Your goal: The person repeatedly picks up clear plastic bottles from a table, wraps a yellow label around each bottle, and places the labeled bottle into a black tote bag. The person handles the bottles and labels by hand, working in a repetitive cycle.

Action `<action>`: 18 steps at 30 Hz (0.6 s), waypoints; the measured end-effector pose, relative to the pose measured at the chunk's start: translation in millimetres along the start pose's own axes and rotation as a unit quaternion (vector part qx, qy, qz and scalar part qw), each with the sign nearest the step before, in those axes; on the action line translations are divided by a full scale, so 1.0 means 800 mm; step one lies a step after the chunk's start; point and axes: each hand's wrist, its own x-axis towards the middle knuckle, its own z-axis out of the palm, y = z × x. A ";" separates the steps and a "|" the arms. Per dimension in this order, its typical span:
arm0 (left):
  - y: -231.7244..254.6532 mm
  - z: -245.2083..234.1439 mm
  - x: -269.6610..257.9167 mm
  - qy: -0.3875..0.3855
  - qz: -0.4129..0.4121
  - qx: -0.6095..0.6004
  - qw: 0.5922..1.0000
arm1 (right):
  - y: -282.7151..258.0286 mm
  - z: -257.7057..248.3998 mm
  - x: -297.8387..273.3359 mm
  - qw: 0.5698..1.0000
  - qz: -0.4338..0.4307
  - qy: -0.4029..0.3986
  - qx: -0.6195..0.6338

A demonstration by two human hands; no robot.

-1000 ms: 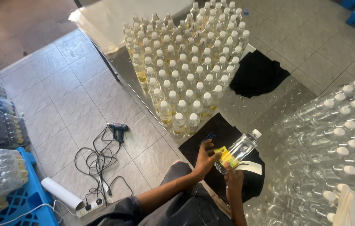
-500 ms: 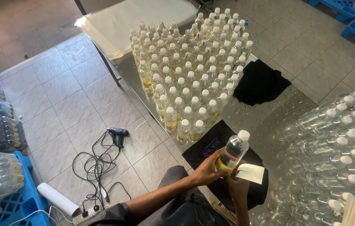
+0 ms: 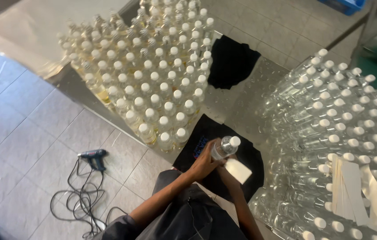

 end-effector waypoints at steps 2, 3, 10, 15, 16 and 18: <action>0.001 -0.008 0.013 0.033 0.073 -0.005 0.997 | 0.019 0.037 0.030 0.871 -0.208 0.043 -0.443; -0.003 -0.016 0.009 0.025 0.073 -0.008 0.997 | 0.031 0.057 0.043 0.870 -0.216 0.045 -0.442; -0.127 -0.063 -0.035 -0.074 -0.075 -0.038 0.994 | -0.024 0.087 0.234 0.174 -0.459 0.088 -0.867; -0.180 -0.066 -0.031 -0.138 -0.095 0.038 0.985 | -0.019 0.096 0.302 0.034 -0.458 0.006 -0.888; -0.171 -0.066 -0.025 -0.142 -0.086 0.052 0.985 | -0.020 0.096 0.304 0.122 -0.414 0.041 -0.901; -0.170 -0.054 -0.010 -0.162 -0.069 0.068 0.982 | -0.022 0.099 0.294 0.206 -0.380 0.085 -0.898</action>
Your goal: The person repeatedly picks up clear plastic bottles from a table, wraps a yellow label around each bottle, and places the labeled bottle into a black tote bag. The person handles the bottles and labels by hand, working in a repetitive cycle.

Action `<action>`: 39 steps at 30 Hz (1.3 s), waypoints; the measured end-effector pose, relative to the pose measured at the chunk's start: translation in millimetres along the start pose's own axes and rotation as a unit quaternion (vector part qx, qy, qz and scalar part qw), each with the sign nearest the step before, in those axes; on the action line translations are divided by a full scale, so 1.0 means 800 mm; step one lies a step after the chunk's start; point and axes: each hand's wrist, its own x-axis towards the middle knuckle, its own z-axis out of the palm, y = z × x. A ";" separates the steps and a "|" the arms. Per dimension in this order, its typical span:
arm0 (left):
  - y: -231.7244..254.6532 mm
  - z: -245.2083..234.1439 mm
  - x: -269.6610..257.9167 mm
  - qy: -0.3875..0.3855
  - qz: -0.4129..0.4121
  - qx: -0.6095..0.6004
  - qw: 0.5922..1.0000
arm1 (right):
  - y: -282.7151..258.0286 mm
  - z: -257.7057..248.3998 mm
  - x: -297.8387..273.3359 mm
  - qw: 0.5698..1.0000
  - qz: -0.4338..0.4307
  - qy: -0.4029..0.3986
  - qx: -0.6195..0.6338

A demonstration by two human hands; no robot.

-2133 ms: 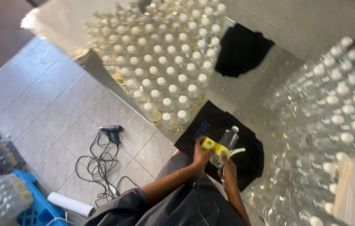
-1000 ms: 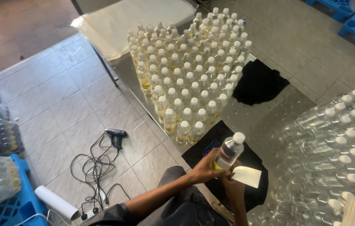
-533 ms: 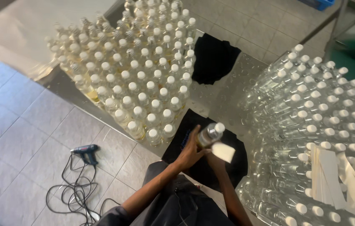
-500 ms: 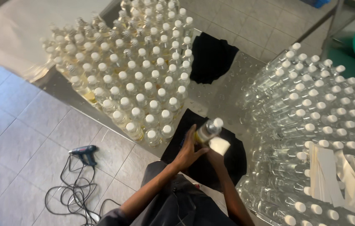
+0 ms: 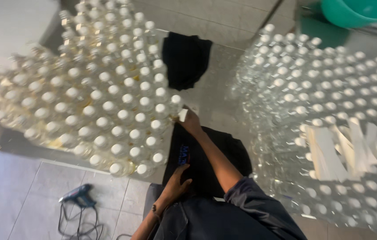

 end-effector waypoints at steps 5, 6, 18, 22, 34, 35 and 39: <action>-0.006 0.021 0.102 0.101 0.146 0.206 0.962 | -0.010 -0.107 -0.094 0.993 0.069 0.039 -0.083; 0.010 0.015 0.117 0.077 0.156 0.206 0.963 | -0.011 -0.137 -0.139 0.990 0.088 0.057 -0.089; 0.048 0.105 0.234 0.186 0.185 0.487 0.833 | 0.088 -0.286 -0.292 0.909 0.129 0.136 -0.372; 0.064 0.142 0.247 0.215 0.181 0.481 0.831 | 0.091 -0.328 -0.277 0.911 0.223 0.116 -0.326; 0.097 0.175 0.155 0.156 0.136 0.304 0.930 | -0.080 -0.650 -0.320 0.932 0.261 0.251 -0.025; 0.105 0.185 0.138 0.129 0.096 0.262 0.952 | -0.063 -0.709 -0.313 0.914 0.280 0.228 -0.186; 0.116 0.230 0.093 0.119 0.054 0.245 0.961 | 0.037 -0.840 -0.286 0.862 0.306 0.233 -0.330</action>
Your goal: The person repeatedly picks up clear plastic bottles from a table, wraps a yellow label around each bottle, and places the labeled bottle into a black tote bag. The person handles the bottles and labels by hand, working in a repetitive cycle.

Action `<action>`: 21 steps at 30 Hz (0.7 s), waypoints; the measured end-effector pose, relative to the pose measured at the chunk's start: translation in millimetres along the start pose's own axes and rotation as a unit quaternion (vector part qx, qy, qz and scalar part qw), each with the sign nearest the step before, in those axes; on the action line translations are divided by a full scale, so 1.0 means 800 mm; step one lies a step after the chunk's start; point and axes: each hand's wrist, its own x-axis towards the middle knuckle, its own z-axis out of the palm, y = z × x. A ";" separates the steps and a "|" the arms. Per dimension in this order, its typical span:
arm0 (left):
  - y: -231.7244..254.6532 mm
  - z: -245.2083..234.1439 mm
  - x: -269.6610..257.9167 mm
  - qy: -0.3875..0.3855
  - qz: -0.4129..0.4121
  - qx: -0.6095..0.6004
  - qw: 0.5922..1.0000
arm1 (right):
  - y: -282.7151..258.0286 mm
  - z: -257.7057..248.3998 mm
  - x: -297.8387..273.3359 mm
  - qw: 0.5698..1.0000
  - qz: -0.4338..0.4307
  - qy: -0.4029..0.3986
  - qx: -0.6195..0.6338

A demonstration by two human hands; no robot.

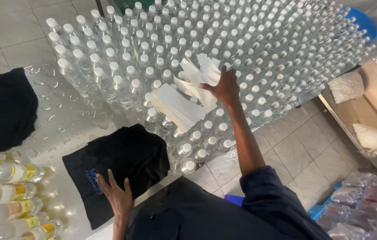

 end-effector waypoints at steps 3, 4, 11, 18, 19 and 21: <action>0.029 0.011 -0.021 0.032 -0.016 -0.035 0.999 | 0.008 -0.009 0.042 0.993 0.058 -0.100 -0.016; 0.033 0.008 -0.027 0.032 -0.028 -0.050 0.998 | 0.010 0.001 0.045 0.989 0.063 -0.130 -0.031; 0.006 -0.010 -0.034 0.110 -0.021 -0.076 0.991 | 0.012 0.045 0.009 0.992 -0.076 0.026 -0.094; 0.036 -0.028 -0.039 0.077 -0.060 -0.089 0.991 | 0.021 0.130 0.043 0.975 -0.132 -0.104 -0.144; 0.041 -0.026 -0.040 0.073 -0.061 -0.097 0.991 | 0.026 0.131 0.049 0.979 -0.128 -0.079 -0.135; 0.051 -0.029 -0.042 0.067 -0.060 -0.103 0.991 | 0.028 0.130 0.053 0.983 -0.122 -0.053 -0.123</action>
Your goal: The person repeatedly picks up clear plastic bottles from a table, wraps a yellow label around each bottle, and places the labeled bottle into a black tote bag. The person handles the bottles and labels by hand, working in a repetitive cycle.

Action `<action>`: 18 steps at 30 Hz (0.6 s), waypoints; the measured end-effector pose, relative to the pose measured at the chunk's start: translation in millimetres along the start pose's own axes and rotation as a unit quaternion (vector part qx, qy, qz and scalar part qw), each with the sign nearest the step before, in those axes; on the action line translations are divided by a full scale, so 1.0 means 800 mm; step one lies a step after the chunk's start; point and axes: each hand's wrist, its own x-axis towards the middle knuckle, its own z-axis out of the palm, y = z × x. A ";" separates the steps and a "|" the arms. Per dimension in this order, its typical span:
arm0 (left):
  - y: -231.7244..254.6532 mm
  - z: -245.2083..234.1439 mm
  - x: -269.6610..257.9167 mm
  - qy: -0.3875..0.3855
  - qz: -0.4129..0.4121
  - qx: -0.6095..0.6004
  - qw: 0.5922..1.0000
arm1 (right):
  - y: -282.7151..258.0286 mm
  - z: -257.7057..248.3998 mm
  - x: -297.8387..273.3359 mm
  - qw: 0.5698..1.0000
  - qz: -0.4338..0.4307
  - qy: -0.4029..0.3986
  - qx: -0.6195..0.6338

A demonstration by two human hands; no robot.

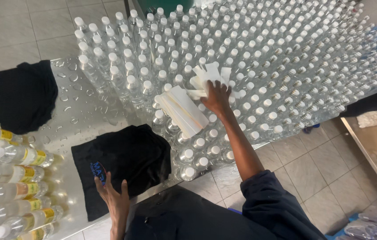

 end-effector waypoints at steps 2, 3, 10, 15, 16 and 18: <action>0.014 0.002 -0.005 -0.019 -0.070 -0.011 0.997 | 0.004 -0.012 -0.004 0.999 -0.038 0.027 -0.008; 0.015 0.003 -0.009 -0.025 -0.071 -0.009 0.997 | 0.013 -0.010 -0.006 0.999 -0.034 0.023 -0.009; 0.018 0.004 -0.002 -0.027 -0.086 -0.016 0.996 | 0.071 -0.029 -0.014 0.987 -0.021 0.155 0.046; 0.040 0.001 0.005 -0.057 -0.111 -0.015 0.992 | 0.093 -0.020 -0.018 0.977 0.030 0.209 -0.033; 0.049 0.001 0.005 -0.069 -0.130 -0.008 0.989 | 0.089 -0.024 -0.021 0.985 0.039 0.165 -0.026; 0.060 0.001 0.009 -0.084 -0.143 0.000 0.986 | 0.087 -0.028 -0.028 0.990 0.055 0.125 -0.019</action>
